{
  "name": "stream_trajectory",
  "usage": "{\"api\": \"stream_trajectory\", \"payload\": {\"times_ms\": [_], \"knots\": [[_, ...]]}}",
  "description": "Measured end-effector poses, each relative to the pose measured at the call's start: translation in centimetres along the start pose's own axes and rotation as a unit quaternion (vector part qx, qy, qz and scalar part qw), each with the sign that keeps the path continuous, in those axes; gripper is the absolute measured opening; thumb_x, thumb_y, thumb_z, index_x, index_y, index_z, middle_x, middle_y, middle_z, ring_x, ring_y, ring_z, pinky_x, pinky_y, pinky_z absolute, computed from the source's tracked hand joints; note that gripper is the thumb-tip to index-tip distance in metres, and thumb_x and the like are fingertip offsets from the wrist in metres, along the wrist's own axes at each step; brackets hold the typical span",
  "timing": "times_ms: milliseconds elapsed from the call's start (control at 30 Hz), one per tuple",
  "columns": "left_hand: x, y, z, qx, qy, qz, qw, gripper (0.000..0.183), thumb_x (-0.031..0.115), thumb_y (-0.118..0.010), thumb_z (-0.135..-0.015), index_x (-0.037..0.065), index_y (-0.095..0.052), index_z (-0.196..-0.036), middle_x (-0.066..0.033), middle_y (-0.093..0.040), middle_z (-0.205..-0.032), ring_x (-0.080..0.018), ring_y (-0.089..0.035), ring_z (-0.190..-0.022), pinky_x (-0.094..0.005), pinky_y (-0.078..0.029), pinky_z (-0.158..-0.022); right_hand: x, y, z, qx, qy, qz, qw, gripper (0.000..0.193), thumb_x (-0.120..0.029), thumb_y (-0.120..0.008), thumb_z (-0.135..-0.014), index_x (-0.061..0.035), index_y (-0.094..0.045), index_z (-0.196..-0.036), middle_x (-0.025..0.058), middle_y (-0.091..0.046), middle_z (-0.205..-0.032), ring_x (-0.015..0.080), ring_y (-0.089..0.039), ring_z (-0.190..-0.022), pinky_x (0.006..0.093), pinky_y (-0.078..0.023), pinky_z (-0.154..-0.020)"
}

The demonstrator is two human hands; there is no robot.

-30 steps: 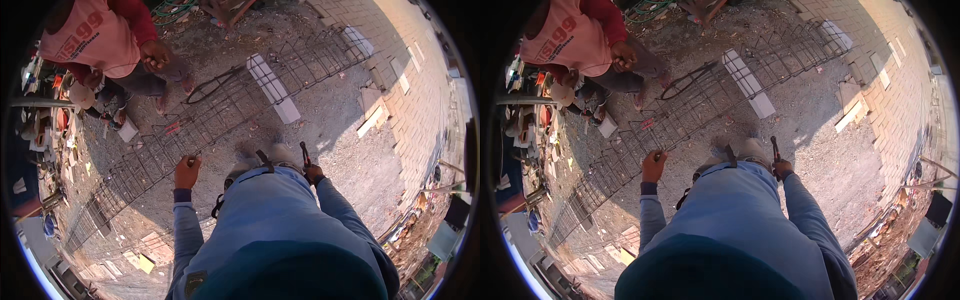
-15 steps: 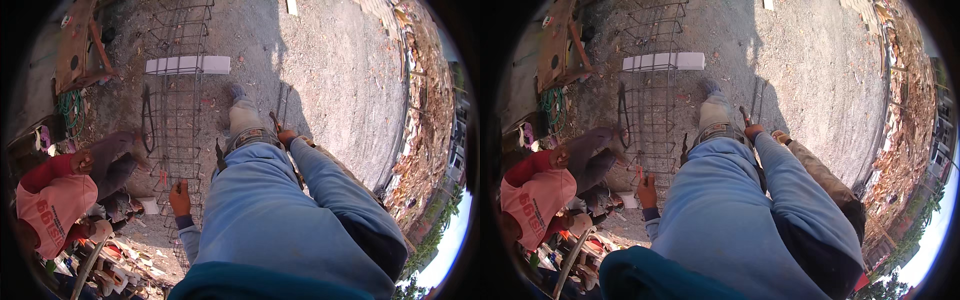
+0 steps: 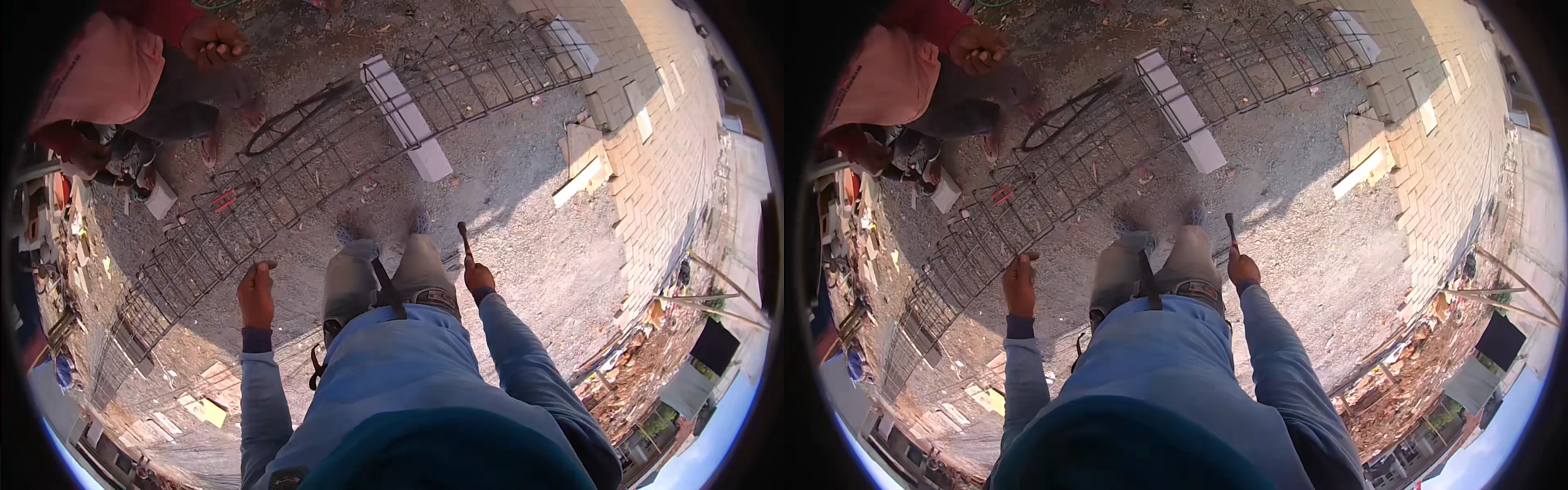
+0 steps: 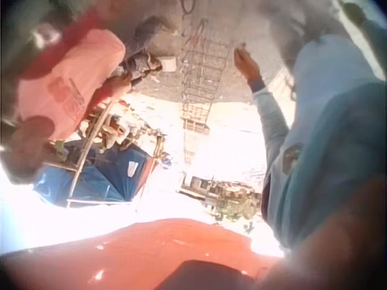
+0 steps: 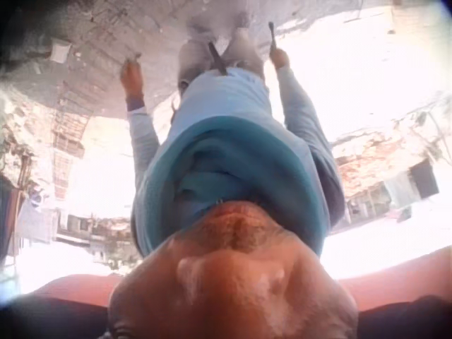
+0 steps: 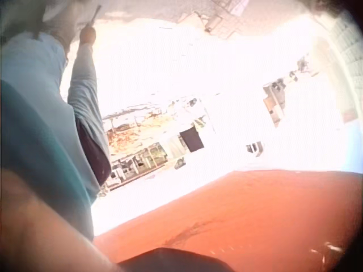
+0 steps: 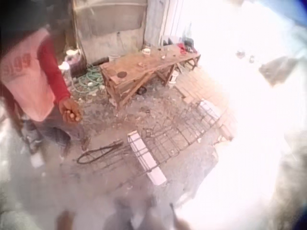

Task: The person uses pliers to twist and cut wire to secure metal rods into a rectangular rebar frame.

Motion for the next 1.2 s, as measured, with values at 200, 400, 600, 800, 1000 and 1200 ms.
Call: {"api": "stream_trajectory", "payload": {"times_ms": [200, 400, 600, 800, 1000, 1200], "knots": [[-3.8, -6.9, 3.4, 0.056, 0.069, -0.028, 0.996, 0.038, 0.033, -0.044, -0.097, 0.002, -0.065, -0.098, 0.0006, -0.043, -0.061, -0.0091, -0.037, -0.057, -0.0278, -0.034, -0.053, -10.4, 8.4, -8.9, 0.052, 0.244, 0.039, 0.968, 0.039, -0.046, -0.060, -0.082, -0.0126, -0.066, -0.103, 0.0161, -0.067, -0.092, 0.0362, -0.063, -0.089, 0.0448, -0.048, -0.076], [-4.6, -11.5, 4.9, 0.019, 0.087, -0.102, 0.991, 0.036, 0.030, -0.043, -0.096, 0.000, -0.063, -0.099, -0.0200, -0.066, -0.089, -0.0342, -0.064, -0.083, -0.0380, -0.048, -0.072, -18.6, 10.4, -13.9, 0.080, 0.338, 0.061, 0.936, 0.038, -0.044, -0.065, -0.077, -0.0115, -0.066, -0.097, 0.0189, -0.066, -0.080, 0.0379, -0.064, -0.082, 0.0466, -0.049, -0.072], [-7.5, -10.8, 0.9, -0.024, 0.057, -0.107, 0.992, 0.036, 0.030, -0.044, -0.097, 0.000, -0.062, -0.098, -0.0202, -0.065, -0.086, -0.0324, -0.064, -0.078, -0.0367, -0.047, -0.071, -21.1, 4.4, -14.8, 0.072, 0.361, 0.058, 0.928, 0.043, -0.045, -0.065, -0.077, -0.0134, -0.064, -0.107, 0.0171, -0.063, -0.091, 0.0375, -0.061, -0.087, 0.0469, -0.048, -0.075], [-11.5, -7.8, -4.4, 0.072, 0.073, -0.115, 0.988, 0.032, 0.025, -0.044, -0.097, -0.001, -0.062, -0.099, -0.0140, -0.060, -0.072, -0.0199, -0.056, -0.064, -0.0328, -0.045, -0.064, -25.0, -0.3, -15.1, 0.084, 0.463, 0.060, 0.880, 0.048, -0.034, -0.072, -0.073, -0.0167, -0.060, -0.116, 0.0124, -0.060, -0.094, 0.0342, -0.060, -0.089, 0.0454, -0.048, -0.077], [-13.8, -6.2, -7.6, 0.266, -0.027, -0.145, 0.953, 0.034, 0.027, -0.042, -0.099, 0.001, -0.064, -0.103, -0.0014, -0.046, -0.064, -0.0103, -0.039, -0.058, -0.0283, -0.035, -0.054, -31.1, 0.4, -22.2, 0.208, 0.587, 0.162, 0.766, 0.050, -0.036, -0.073, -0.074, -0.0124, -0.061, -0.117, 0.0091, -0.061, -0.105, 0.0298, -0.051, -0.106, 0.0451, -0.036, -0.092], [-14.8, -9.7, -11.0, 0.367, -0.099, -0.171, 0.909, 0.037, 0.030, -0.040, -0.099, 0.003, -0.064, -0.106, 0.0012, -0.040, -0.063, -0.0088, -0.036, -0.058, -0.0270, -0.031, -0.053, -33.3, -1.5, -31.3, 0.281, 0.679, 0.183, 0.653, 0.050, -0.039, -0.072, -0.073, -0.0186, -0.061, -0.117, 0.0048, -0.060, -0.100, 0.0286, -0.051, -0.103, 0.0456, -0.034, -0.094]]}}
Point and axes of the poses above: each hand's wrist, its own z-axis away from the middle knuckle, its own y-axis out of the back of the hand, x = y × z, the point moved 4 cm from there along -z, towards the middle knuckle
